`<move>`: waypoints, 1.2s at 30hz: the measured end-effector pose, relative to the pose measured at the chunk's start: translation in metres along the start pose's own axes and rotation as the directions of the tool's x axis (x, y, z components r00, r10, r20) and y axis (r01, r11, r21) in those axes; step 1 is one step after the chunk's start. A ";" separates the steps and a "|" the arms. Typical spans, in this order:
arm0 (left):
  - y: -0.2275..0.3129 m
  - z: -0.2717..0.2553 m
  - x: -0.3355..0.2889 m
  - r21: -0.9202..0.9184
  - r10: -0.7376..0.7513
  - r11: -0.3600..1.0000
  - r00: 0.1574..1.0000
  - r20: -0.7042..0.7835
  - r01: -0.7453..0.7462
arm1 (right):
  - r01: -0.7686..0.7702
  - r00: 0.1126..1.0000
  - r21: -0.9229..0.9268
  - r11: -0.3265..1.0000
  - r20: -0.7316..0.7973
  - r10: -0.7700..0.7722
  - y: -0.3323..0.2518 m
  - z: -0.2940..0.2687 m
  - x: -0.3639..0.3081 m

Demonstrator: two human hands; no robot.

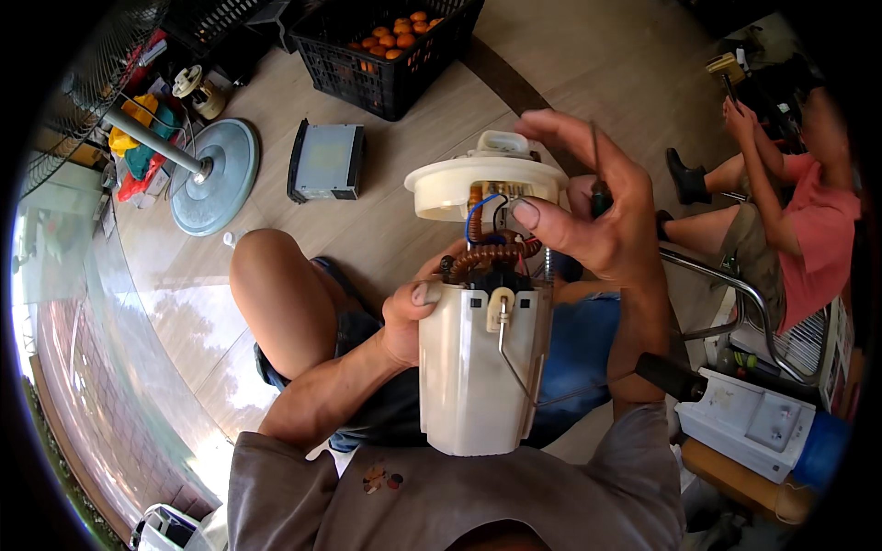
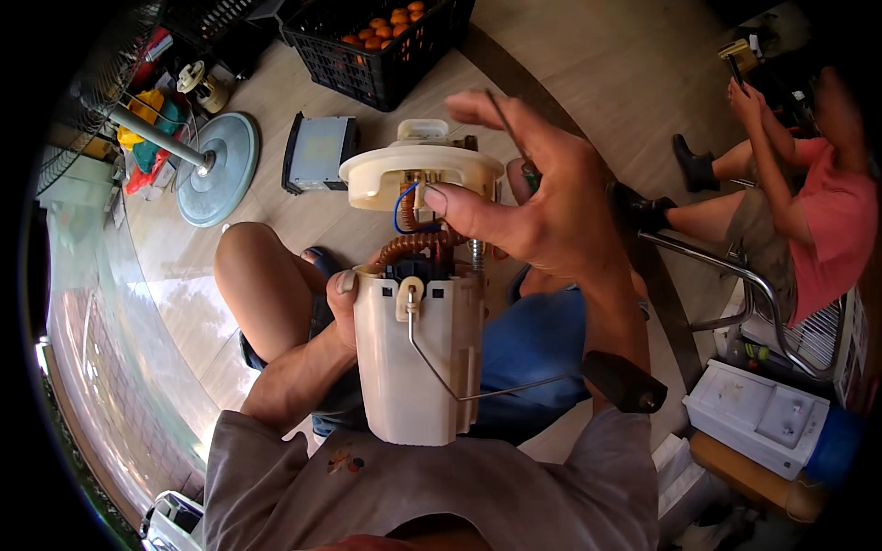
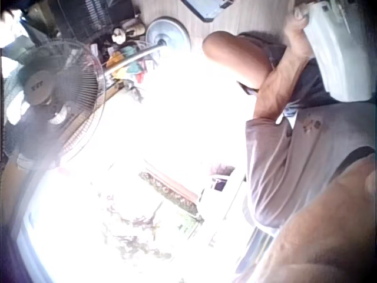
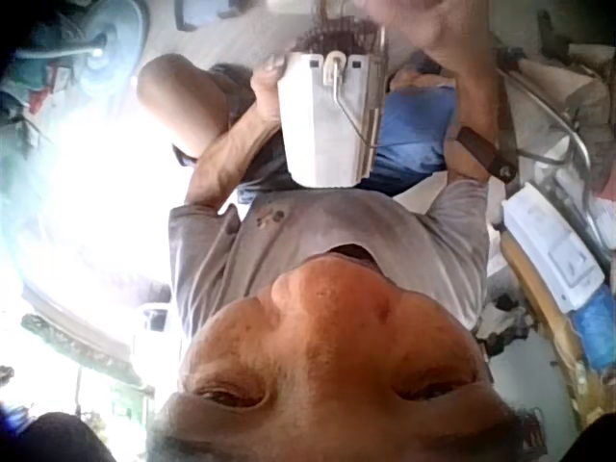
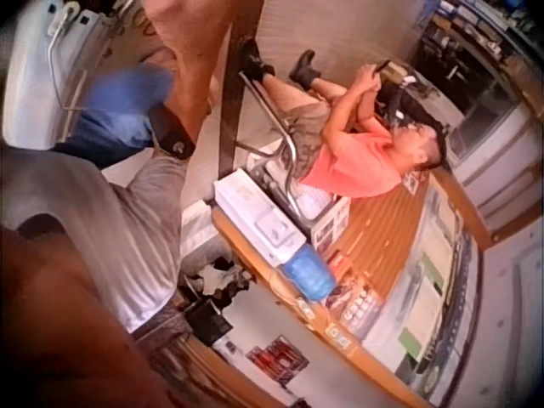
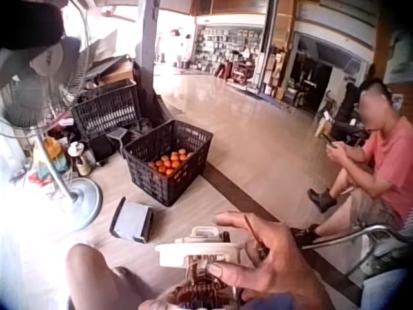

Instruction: The person disassembles and services a car's fuel pump assembly by hand using a small screwdriver, separating the internal modules and aligning the springs and electrical connectors.

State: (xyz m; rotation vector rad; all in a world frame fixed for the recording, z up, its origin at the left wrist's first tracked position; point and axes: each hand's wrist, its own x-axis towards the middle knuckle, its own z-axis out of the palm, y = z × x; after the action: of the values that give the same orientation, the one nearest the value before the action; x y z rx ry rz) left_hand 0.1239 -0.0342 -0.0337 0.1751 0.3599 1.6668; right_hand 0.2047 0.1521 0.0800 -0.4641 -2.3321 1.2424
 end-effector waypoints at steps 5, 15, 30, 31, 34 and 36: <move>0.003 0.002 -0.009 -0.028 -0.072 0.997 0.997 -0.013 0.072 | -0.044 0.990 0.078 0.996 0.139 0.033 -0.006 0.004 -0.002; -0.007 -0.010 -0.019 -0.162 -0.092 0.984 0.992 -0.083 0.077 | -0.016 0.989 0.048 0.999 0.145 0.009 -0.003 0.029 0.001; -0.004 -0.005 -0.006 -0.119 -0.060 0.991 0.997 -0.039 0.055 | -0.011 0.998 0.077 0.997 0.069 0.006 0.006 0.022 -0.003; -0.004 -0.005 -0.004 -0.110 -0.053 0.993 0.998 -0.020 0.050 | -0.007 0.999 0.111 0.994 0.047 0.002 0.009 0.023 -0.004; -0.003 -0.001 -0.002 -0.109 -0.043 0.993 0.999 -0.004 0.042 | -0.026 0.999 0.107 0.994 0.033 0.022 0.011 0.019 -0.006; -0.003 0.000 -0.001 -0.115 -0.039 0.993 0.999 -0.006 0.038 | -0.048 0.998 0.067 0.997 0.041 0.045 0.011 0.017 -0.007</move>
State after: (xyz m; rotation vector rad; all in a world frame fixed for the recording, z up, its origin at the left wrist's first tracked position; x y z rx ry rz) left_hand 0.1273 -0.0348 -0.0343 0.0747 0.2708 1.6452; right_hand 0.2024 0.1431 0.0606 -0.4775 -2.3155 1.3602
